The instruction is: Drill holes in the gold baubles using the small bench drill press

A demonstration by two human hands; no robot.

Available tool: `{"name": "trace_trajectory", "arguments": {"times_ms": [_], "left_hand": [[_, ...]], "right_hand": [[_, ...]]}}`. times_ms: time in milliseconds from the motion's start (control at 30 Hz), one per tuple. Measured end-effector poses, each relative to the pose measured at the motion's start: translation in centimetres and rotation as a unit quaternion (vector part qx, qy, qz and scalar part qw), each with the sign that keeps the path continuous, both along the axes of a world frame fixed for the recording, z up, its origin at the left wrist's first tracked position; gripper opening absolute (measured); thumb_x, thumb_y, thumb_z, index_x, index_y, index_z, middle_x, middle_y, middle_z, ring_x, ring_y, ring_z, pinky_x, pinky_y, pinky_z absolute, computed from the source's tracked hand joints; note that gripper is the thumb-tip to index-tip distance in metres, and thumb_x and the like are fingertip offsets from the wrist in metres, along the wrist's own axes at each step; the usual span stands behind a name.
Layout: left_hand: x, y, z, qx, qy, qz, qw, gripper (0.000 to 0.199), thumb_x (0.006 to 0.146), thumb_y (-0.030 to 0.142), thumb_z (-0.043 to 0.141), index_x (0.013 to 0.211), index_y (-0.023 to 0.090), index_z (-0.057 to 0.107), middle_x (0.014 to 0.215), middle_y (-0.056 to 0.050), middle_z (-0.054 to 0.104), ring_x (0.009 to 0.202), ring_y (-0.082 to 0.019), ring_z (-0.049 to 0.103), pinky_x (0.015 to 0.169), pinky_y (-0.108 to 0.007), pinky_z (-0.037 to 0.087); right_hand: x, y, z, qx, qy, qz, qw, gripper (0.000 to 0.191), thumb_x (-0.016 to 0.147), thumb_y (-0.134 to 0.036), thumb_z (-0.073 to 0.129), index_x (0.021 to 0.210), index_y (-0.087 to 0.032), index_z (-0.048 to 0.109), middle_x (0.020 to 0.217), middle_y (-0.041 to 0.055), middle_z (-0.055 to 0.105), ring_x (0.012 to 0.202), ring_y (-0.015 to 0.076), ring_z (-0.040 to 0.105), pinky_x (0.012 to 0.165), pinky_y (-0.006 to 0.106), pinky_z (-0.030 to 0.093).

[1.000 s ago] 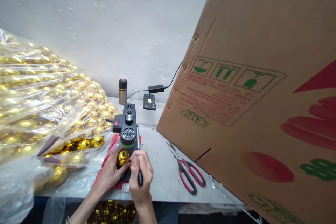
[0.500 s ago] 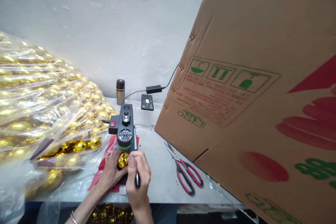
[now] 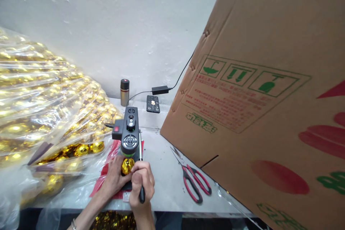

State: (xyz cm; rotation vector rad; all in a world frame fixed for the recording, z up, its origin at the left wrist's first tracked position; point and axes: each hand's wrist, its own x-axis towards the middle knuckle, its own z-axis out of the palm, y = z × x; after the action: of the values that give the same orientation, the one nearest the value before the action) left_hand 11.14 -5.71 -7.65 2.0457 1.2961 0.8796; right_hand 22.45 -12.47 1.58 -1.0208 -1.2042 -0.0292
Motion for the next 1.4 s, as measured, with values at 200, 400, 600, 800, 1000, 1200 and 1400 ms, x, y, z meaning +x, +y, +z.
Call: {"name": "trace_trajectory", "arguments": {"times_ms": [200, 400, 600, 800, 1000, 1200, 1400], "left_hand": [[0.1, 0.1, -0.1, 0.002, -0.006, -0.005, 1.000, 0.037, 0.080, 0.035, 0.078, 0.113, 0.022, 0.069, 0.105, -0.009, 0.074, 0.106, -0.035, 0.068, 0.099, -0.051, 0.050], [0.2, 0.0, 0.1, -0.002, -0.013, -0.002, 1.000, 0.039, 0.078, 0.032, 0.078, 0.115, 0.022, 0.069, 0.109, -0.011, 0.075, 0.109, -0.036, 0.068, 0.100, -0.053, 0.050], [0.3, 0.0, 0.4, -0.003, -0.021, 0.005, 1.000, 0.043, 0.076, 0.034, 0.080, 0.116, 0.022, 0.071, 0.110, -0.011, 0.076, 0.107, -0.036, 0.070, 0.099, -0.053, 0.052], [0.4, 0.0, 0.6, -0.006, -0.024, 0.004, 1.000, 0.044, 0.076, 0.031, 0.080, 0.118, 0.021, 0.072, 0.112, -0.012, 0.077, 0.109, -0.037, 0.071, 0.099, -0.055, 0.052], [0.4, 0.1, 0.3, -0.002, -0.024, 0.010, 1.000, 0.048, 0.075, 0.033, 0.080, 0.120, 0.020, 0.071, 0.113, -0.013, 0.076, 0.110, -0.038, 0.070, 0.101, -0.056, 0.052], [0.6, 0.3, -0.2, -0.001, -0.021, 0.012, 1.000, 0.050, 0.073, 0.034, 0.080, 0.120, 0.020, 0.072, 0.110, -0.012, 0.076, 0.109, -0.037, 0.070, 0.099, -0.056, 0.052], [0.7, 0.4, -0.3, 0.001, -0.027, 0.010, 1.000, 0.051, 0.072, 0.030, 0.078, 0.122, 0.020, 0.071, 0.114, -0.013, 0.076, 0.112, -0.038, 0.070, 0.101, -0.056, 0.052]], "right_hand": [[-0.1, 0.1, -1.1, 0.003, 0.012, -0.005, 1.000, 0.035, 0.111, -0.026, 0.043, 0.077, -0.022, 0.053, 0.076, -0.0014, 0.058, 0.062, 0.0118, 0.055, 0.056, 0.026, 0.042], [-0.1, 0.2, -1.1, 0.013, 0.014, -0.003, 1.000, 0.034, 0.111, -0.026, 0.044, 0.078, -0.023, 0.053, 0.075, -0.0017, 0.057, 0.065, 0.0131, 0.057, 0.061, 0.028, 0.043], [-0.1, 0.5, -0.8, 0.015, 0.004, -0.008, 1.000, 0.035, 0.111, -0.029, 0.041, 0.079, -0.023, 0.053, 0.073, -0.0020, 0.056, 0.063, 0.0136, 0.056, 0.057, 0.028, 0.040], [0.0, 0.5, -0.7, 0.022, -0.002, -0.011, 1.000, 0.035, 0.111, -0.027, 0.041, 0.078, -0.023, 0.051, 0.072, -0.0034, 0.056, 0.063, 0.0128, 0.055, 0.064, 0.029, 0.044], [-0.1, 0.6, -0.6, 0.030, 0.000, -0.010, 1.000, 0.034, 0.110, -0.027, 0.041, 0.078, -0.023, 0.050, 0.071, -0.0028, 0.055, 0.061, 0.0135, 0.054, 0.063, 0.030, 0.045], [-0.1, 0.8, -0.9, 0.036, 0.011, -0.007, 0.999, 0.034, 0.110, -0.027, 0.042, 0.077, -0.023, 0.051, 0.071, -0.0024, 0.055, 0.061, 0.0137, 0.054, 0.064, 0.031, 0.047], [-0.2, 1.0, -1.3, 0.051, 0.026, 0.005, 0.998, 0.034, 0.110, -0.026, 0.042, 0.077, -0.023, 0.051, 0.073, -0.0020, 0.054, 0.063, 0.0136, 0.055, 0.063, 0.030, 0.048]]}}
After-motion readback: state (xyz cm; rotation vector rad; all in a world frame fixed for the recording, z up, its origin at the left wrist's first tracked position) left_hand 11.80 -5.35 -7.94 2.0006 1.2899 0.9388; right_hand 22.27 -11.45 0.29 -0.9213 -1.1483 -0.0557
